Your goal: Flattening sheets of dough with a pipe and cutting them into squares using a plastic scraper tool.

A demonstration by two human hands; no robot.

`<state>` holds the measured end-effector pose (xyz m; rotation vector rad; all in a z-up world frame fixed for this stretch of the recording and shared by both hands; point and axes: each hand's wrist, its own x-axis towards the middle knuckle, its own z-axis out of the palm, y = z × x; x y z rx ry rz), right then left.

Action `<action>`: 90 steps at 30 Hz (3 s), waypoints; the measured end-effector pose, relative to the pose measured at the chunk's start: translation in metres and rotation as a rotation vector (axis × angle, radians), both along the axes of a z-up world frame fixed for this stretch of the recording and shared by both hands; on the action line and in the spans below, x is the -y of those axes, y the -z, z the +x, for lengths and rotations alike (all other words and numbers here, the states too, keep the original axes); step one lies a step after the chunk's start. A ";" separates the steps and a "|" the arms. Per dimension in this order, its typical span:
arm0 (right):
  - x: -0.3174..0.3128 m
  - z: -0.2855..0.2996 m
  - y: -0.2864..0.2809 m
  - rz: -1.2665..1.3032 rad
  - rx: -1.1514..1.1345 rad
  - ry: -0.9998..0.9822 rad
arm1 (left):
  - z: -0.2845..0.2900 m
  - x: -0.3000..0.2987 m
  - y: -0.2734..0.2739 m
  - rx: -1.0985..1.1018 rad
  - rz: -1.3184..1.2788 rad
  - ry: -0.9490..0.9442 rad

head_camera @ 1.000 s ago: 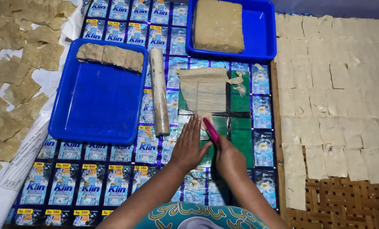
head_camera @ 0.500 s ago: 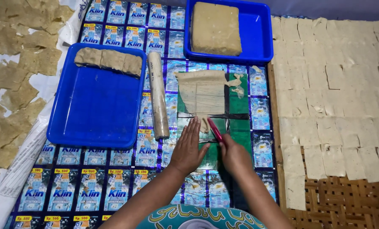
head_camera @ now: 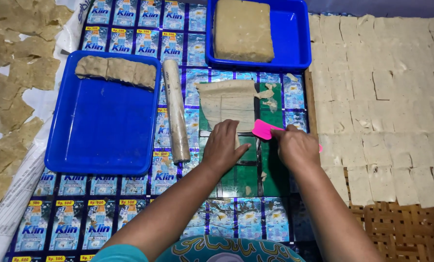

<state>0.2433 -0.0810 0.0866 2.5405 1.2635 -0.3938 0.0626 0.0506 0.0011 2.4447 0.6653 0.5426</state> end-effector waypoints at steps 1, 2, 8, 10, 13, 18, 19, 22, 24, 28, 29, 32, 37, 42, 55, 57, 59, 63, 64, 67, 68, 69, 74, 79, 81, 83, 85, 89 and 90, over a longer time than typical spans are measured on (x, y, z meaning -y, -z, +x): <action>-0.006 -0.002 -0.009 0.001 0.001 -0.001 | 0.011 -0.002 0.005 0.001 0.001 -0.001; -0.012 -0.004 -0.018 0.005 -0.017 -0.004 | 0.022 -0.004 0.009 -0.047 -0.008 -0.021; -0.036 -0.021 -0.048 0.014 0.064 -0.060 | 0.076 -0.015 0.040 -0.025 0.042 -0.166; -0.034 -0.025 -0.057 0.029 0.098 -0.046 | 0.078 -0.016 0.040 0.051 0.055 -0.216; -0.020 -0.017 -0.057 0.073 0.043 -0.024 | 0.072 -0.018 0.030 0.127 -0.089 -0.240; 0.006 -0.005 -0.033 0.122 -0.016 0.177 | 0.056 -0.022 0.015 0.208 -0.324 -0.280; 0.009 -0.005 -0.024 0.123 -0.016 0.176 | 0.053 -0.023 0.008 0.209 -0.324 -0.282; 0.021 -0.005 0.002 0.101 -0.048 0.228 | 0.047 -0.026 -0.003 0.200 -0.586 -0.419; 0.025 -0.008 0.016 0.133 -0.104 0.269 | 0.046 -0.032 -0.001 0.339 -0.748 -0.530; 0.024 -0.021 0.011 0.143 -0.109 0.263 | 0.027 -0.051 -0.003 0.239 -0.770 -0.612; 0.024 -0.024 0.015 0.190 -0.064 0.222 | 0.021 -0.053 -0.016 0.320 -0.773 -0.618; 0.024 -0.027 0.030 0.340 -0.031 0.166 | -0.001 -0.054 -0.053 0.384 -0.714 -0.608; 0.002 -0.042 0.041 0.788 -0.262 0.156 | -0.023 -0.045 -0.101 0.395 -0.538 -0.459; -0.035 -0.069 0.048 1.167 -1.219 0.657 | -0.032 -0.034 -0.142 0.391 -0.505 -0.272; -0.035 -0.053 0.029 1.247 -1.883 0.666 | -0.042 -0.054 -0.081 0.676 -1.199 -0.215; -0.032 -0.051 0.013 1.223 -1.767 0.736 | -0.042 -0.052 -0.065 0.610 -1.344 -0.246; -0.026 -0.044 0.012 1.220 -1.742 0.751 | -0.041 -0.046 -0.065 0.532 -1.407 -0.210; -0.011 -0.038 -0.001 1.220 -1.714 0.793 | -0.042 -0.036 -0.050 0.398 -1.600 -0.043; -0.006 -0.036 -0.004 1.227 -1.709 0.796 | -0.041 -0.036 -0.042 0.394 -1.602 -0.036; 0.016 -0.033 -0.008 1.270 -1.688 0.812 | -0.040 -0.033 -0.032 0.308 -1.530 0.041; 0.024 -0.032 -0.008 1.291 -1.672 0.830 | -0.040 -0.033 -0.038 0.240 -1.443 0.067; 0.033 -0.031 -0.008 1.315 -1.653 0.849 | -0.040 -0.032 -0.044 0.174 -1.356 0.098; 0.095 -0.037 -0.008 1.414 -1.507 0.946 | -0.038 -0.021 -0.036 -0.116 -0.634 -0.018; 0.174 -0.045 0.010 1.420 -1.343 1.073 | -0.033 0.024 -0.058 -0.106 -0.352 -0.041; 0.198 -0.050 0.006 1.422 -1.257 1.142 | -0.032 0.051 -0.044 0.022 -0.143 0.046; 0.215 -0.047 0.007 1.444 -1.211 1.165 | -0.032 0.081 -0.036 0.049 -0.079 0.147; 0.232 -0.036 0.013 1.466 -1.162 1.186 | -0.033 0.109 -0.027 0.081 -0.014 0.249; 0.264 0.000 0.028 1.611 -1.014 1.124 | -0.031 0.146 -0.009 0.061 0.068 0.417; 0.270 0.009 0.030 1.693 -0.986 1.099 | -0.031 0.151 -0.005 0.064 0.095 0.435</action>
